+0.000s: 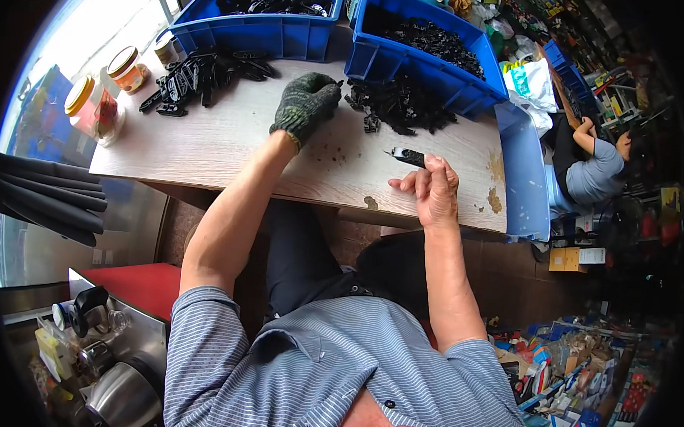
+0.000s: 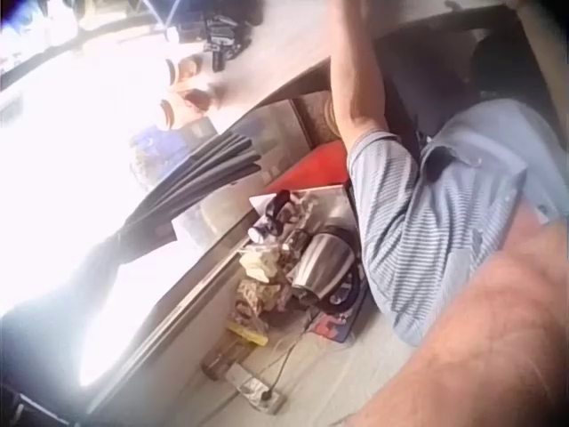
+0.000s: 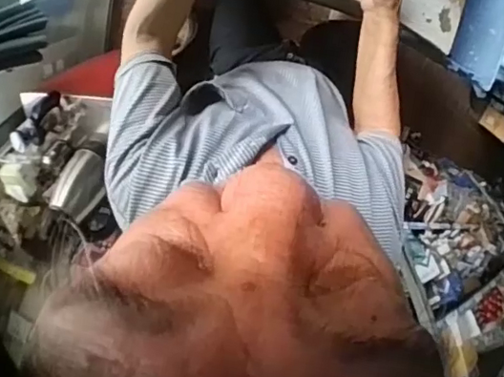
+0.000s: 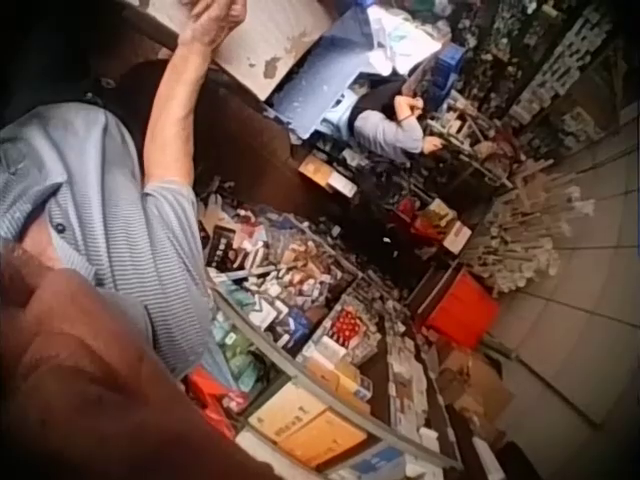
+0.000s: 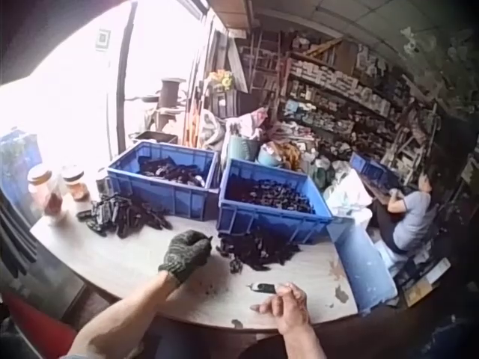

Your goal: Assembling small plastic hardware components by hand at a workbench.

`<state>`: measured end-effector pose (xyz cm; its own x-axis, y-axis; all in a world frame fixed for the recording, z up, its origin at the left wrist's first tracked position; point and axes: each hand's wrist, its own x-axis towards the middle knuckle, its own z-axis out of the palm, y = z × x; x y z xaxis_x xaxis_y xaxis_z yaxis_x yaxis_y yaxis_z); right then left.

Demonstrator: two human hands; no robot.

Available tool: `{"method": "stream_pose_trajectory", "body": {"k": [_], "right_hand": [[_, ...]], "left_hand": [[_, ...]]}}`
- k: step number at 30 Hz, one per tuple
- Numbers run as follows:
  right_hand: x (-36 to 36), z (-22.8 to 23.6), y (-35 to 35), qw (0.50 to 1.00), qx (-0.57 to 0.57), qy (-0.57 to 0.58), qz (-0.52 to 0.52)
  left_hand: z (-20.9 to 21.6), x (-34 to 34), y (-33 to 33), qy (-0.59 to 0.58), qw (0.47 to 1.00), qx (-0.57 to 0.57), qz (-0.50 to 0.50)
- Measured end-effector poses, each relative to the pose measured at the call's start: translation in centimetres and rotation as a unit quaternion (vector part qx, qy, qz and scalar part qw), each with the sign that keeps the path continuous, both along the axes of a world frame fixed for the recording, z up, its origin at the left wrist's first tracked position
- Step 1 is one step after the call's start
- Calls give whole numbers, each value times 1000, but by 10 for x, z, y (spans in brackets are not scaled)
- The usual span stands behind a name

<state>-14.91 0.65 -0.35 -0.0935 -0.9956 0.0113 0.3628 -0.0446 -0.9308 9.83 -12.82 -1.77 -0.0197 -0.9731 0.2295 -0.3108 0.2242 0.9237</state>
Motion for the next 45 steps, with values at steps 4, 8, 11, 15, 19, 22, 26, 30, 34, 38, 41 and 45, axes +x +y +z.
{"method": "stream_pose_trajectory", "body": {"k": [4,8,11,15,19,22,26,30,34,38,41,45], "right_hand": [[-19,3,-3,994,60,-56,-67],[-57,11,-13,962,129,-90,-222],[-77,16,-12,946,116,-91,-288],[-67,8,-11,965,99,-54,-235],[-27,7,-10,993,76,-25,-87],[-4,5,-14,997,62,40,21],[20,4,-18,990,60,88,91],[24,6,-16,984,58,130,108],[21,4,-14,984,48,122,122],[20,1,-12,989,42,77,120],[23,1,-11,992,25,81,98],[23,-2,-13,992,12,71,100]], "left_hand": [[10,7,48,327,931,152,-56],[21,9,79,390,898,195,-62],[22,6,89,422,879,211,-65],[20,2,93,439,874,197,-66],[20,-12,103,350,912,201,-68],[19,-27,111,329,915,209,-99],[22,-37,120,280,930,203,-127],[25,-37,119,268,930,213,-133],[26,-31,116,247,925,229,-176],[15,-17,107,142,967,136,-164],[30,17,71,-162,985,7,57],[34,83,9,-377,907,-47,184]]}}
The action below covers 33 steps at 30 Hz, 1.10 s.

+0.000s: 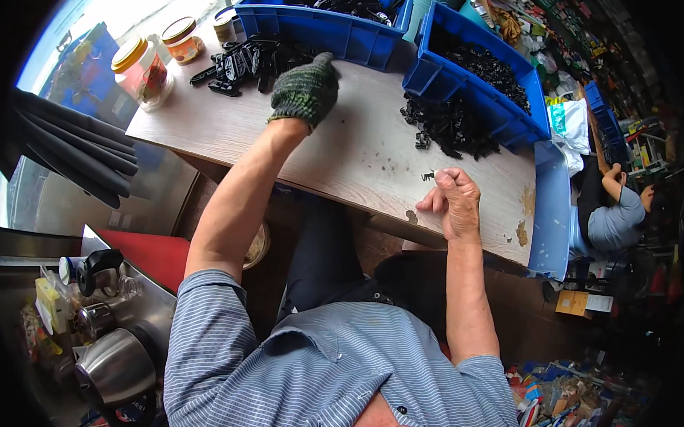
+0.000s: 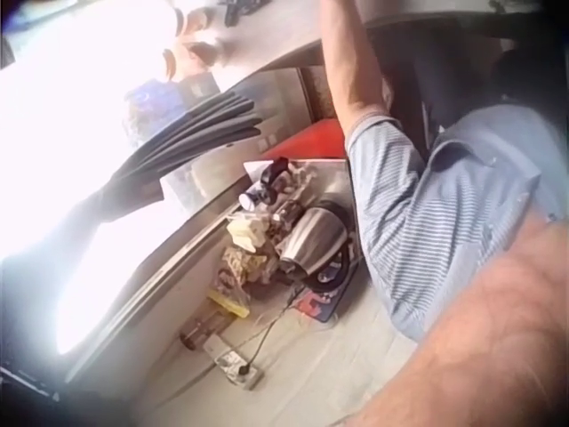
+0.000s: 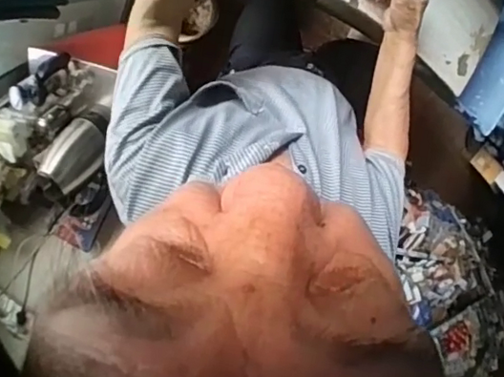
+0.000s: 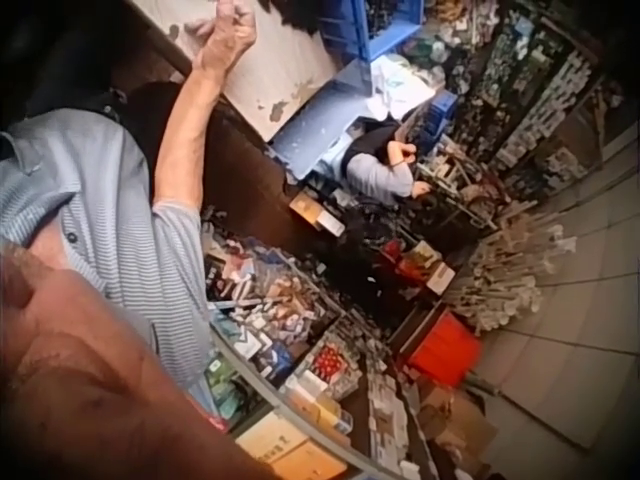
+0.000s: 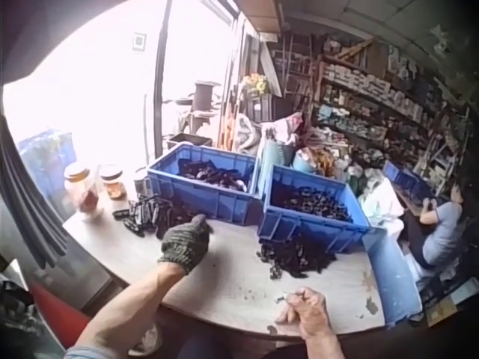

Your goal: Assembling small plastic hardware components by hand at a workbench.

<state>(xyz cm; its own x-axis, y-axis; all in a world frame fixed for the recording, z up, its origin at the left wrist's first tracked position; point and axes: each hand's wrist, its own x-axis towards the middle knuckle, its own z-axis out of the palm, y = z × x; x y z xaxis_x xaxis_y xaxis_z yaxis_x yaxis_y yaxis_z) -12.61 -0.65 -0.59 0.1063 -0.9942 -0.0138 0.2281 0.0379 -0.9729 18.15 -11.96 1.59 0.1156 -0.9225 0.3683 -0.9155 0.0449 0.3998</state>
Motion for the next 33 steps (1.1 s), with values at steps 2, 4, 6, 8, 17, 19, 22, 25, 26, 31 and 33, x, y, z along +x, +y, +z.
{"method": "stream_pose_trajectory", "body": {"k": [2,4,6,8,17,19,22,25,26,31,33], "right_hand": [[-1,0,0,1000,-1,1,-2],[0,1,0,1000,0,2,-3],[-2,1,1,1000,-1,4,-3],[-3,1,1,1000,5,-5,-4],[-1,2,1,999,8,-27,-18],[-1,2,2,999,6,-29,-19],[0,3,4,999,11,-32,-32],[0,1,5,999,2,-29,-37],[1,1,4,999,-1,-33,-37],[3,2,6,997,11,-46,-67],[6,2,6,996,2,-55,-65]], "left_hand": [[-1,15,-8,-32,999,39,1],[-9,21,-9,-38,998,36,-29],[-15,14,-1,-50,998,-12,-37],[-22,5,12,-86,994,-58,-27],[-23,-6,64,-66,985,-81,-135],[-24,-9,67,-20,980,-128,-154],[-16,-15,72,-26,996,-58,-69],[-21,-8,73,-96,990,-82,-64],[-23,-7,73,-82,991,-80,-66],[-29,-43,92,145,981,-54,-120],[-31,-62,109,371,913,-4,-170]]}}
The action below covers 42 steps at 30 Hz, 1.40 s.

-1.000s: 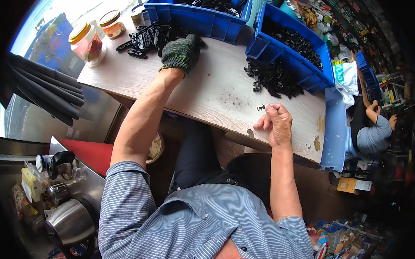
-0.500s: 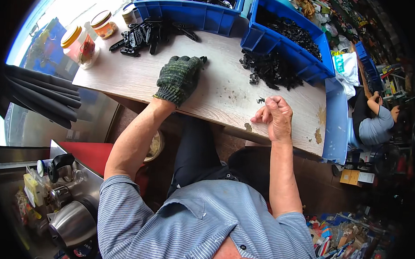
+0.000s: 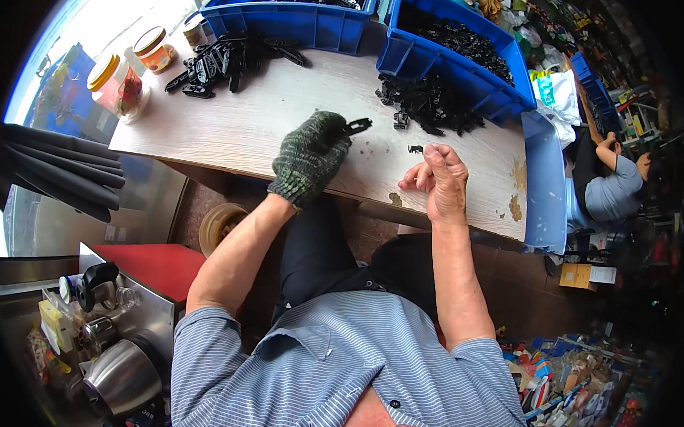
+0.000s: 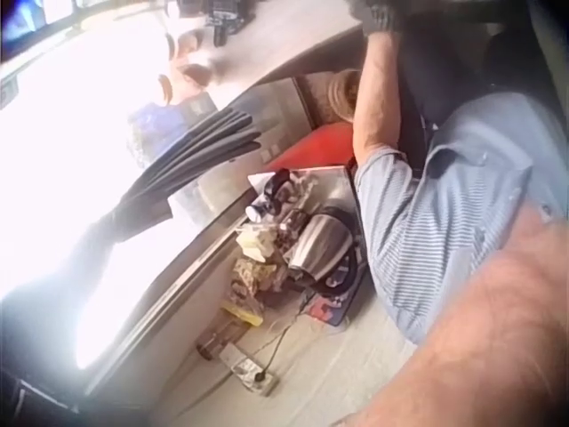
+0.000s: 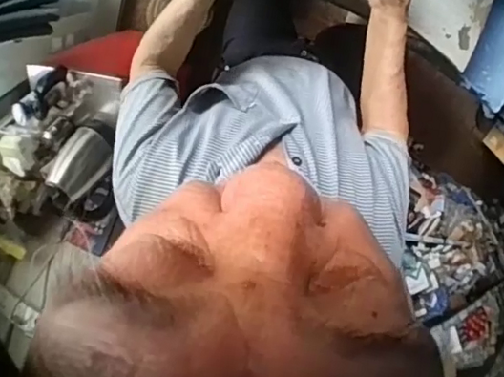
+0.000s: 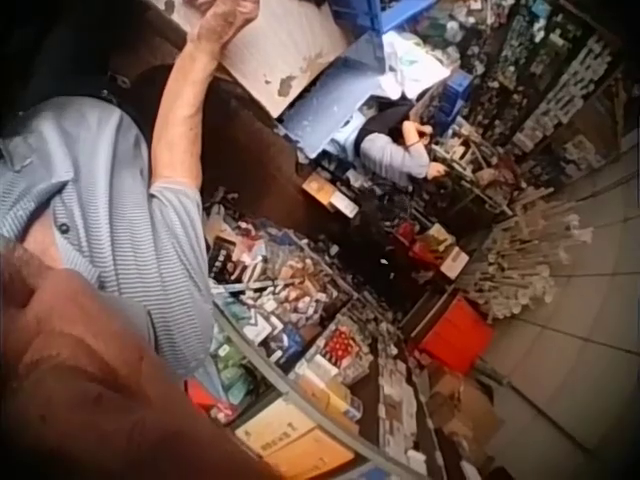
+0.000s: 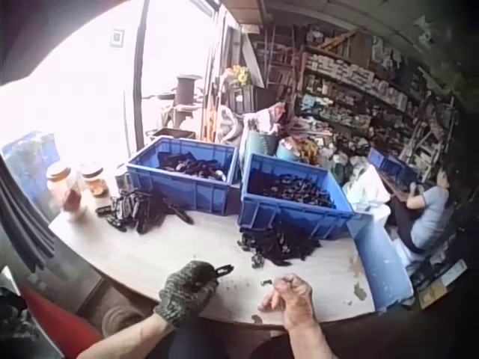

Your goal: Assembling small plastic hardware components by hand at a workbench.

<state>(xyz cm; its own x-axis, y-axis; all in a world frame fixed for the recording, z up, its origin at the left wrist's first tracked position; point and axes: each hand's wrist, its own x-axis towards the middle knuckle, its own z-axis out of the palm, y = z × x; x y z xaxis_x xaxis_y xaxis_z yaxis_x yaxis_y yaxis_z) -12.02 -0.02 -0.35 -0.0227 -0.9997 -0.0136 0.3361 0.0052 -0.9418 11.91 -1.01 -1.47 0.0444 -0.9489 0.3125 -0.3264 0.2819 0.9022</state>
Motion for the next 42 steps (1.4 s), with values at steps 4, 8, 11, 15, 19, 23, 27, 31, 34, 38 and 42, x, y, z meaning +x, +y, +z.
{"method": "stream_pose_trajectory", "body": {"k": [4,8,11,15,19,23,27,31,34,38,42], "right_hand": [[-3,-3,2,999,-35,-8,4],[-5,-3,7,1000,-18,-1,0],[-7,-3,8,1000,-20,-7,9],[-10,-2,8,1000,-14,2,25],[-9,-2,8,999,-7,-3,32],[-14,-5,6,999,0,18,49],[-13,-9,5,999,10,-1,45],[-14,-8,5,999,2,17,52],[-8,1,7,999,4,14,47],[-3,22,6,993,47,82,67],[-8,23,1,980,102,127,116]], "left_hand": [[2,-40,14,204,961,142,-123],[5,-63,17,155,957,151,-192],[1,-72,15,187,948,131,-220],[5,-73,17,213,938,160,-220],[12,-74,19,217,939,182,-194],[13,-71,18,263,928,171,-201],[16,-72,11,292,902,254,-191],[14,-73,10,280,912,246,-174],[17,-74,14,290,914,238,-157],[13,-74,18,275,938,188,-93],[15,-72,21,314,924,194,-99]]}}
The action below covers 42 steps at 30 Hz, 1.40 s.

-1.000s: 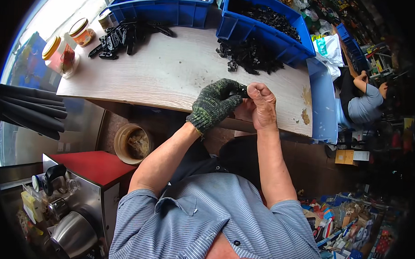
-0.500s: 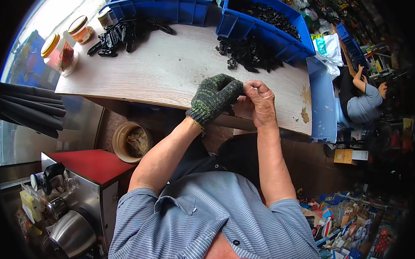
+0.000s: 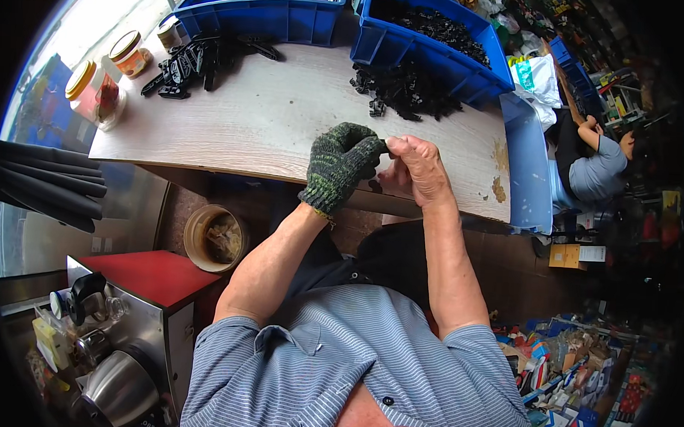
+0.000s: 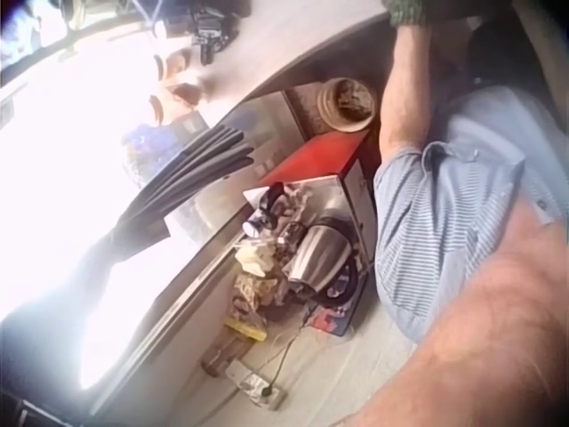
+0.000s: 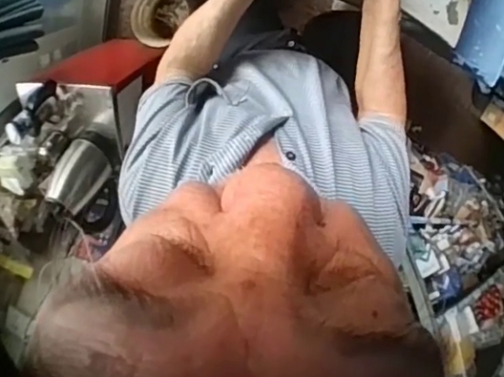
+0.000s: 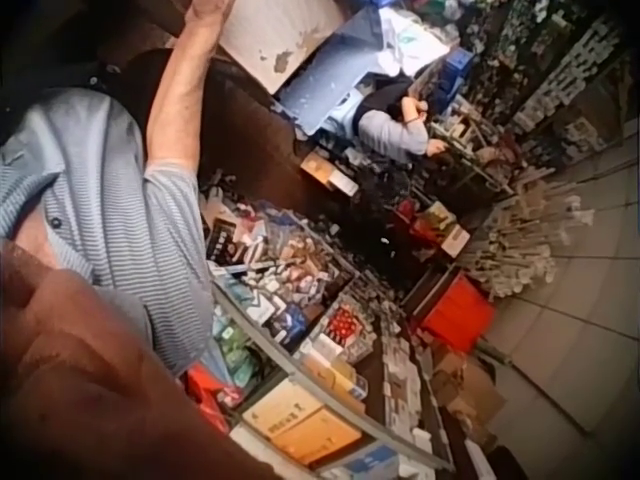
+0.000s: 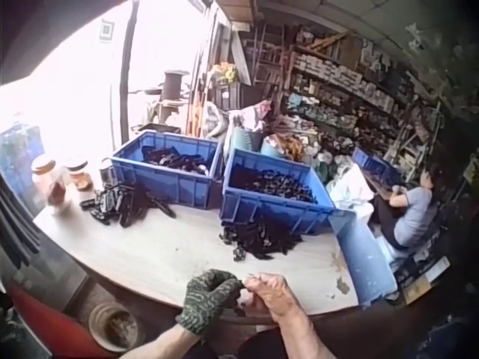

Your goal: Assembling small plastic hardware components by hand at a workbench.

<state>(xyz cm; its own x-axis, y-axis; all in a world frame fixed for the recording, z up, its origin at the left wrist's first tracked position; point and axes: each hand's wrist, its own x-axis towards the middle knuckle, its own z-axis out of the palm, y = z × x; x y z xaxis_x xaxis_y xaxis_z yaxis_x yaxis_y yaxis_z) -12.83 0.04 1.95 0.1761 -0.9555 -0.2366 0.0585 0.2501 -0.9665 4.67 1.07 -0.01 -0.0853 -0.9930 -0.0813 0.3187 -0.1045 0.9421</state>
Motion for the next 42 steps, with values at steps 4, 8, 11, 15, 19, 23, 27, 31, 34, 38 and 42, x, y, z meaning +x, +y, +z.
{"method": "stream_pose_trajectory", "body": {"k": [4,8,11,15,19,23,27,31,34,38,42], "right_hand": [[6,-5,6,1000,-26,-6,-16],[6,-14,7,997,-60,-20,-50],[3,-13,11,995,-74,-31,-52],[-10,-19,7,983,-125,-109,-84],[-21,-15,10,967,-63,-156,-193],[-79,-9,2,933,-43,-125,-334],[-116,5,2,871,-14,-117,-477],[-120,-11,2,868,-15,-115,-483],[-102,-22,-1,906,-14,-84,-416],[-65,-18,-2,952,-34,-66,-298],[-40,-17,-3,962,-30,-75,-260]], "left_hand": [[-4,-2,2,6,1000,-3,-6],[-2,-1,2,-14,999,-6,-36],[-3,0,-2,-36,997,-22,-67],[-1,3,-22,-182,974,-137,-1],[-7,12,-63,-385,849,-339,125],[0,0,-81,-605,702,-376,33],[-14,-3,-84,-631,686,-361,38],[-13,-4,-76,-628,696,-348,15],[-14,0,-72,-601,706,-373,31],[-15,3,-68,-595,711,-373,34],[-18,9,-69,-550,754,-356,51]]}}
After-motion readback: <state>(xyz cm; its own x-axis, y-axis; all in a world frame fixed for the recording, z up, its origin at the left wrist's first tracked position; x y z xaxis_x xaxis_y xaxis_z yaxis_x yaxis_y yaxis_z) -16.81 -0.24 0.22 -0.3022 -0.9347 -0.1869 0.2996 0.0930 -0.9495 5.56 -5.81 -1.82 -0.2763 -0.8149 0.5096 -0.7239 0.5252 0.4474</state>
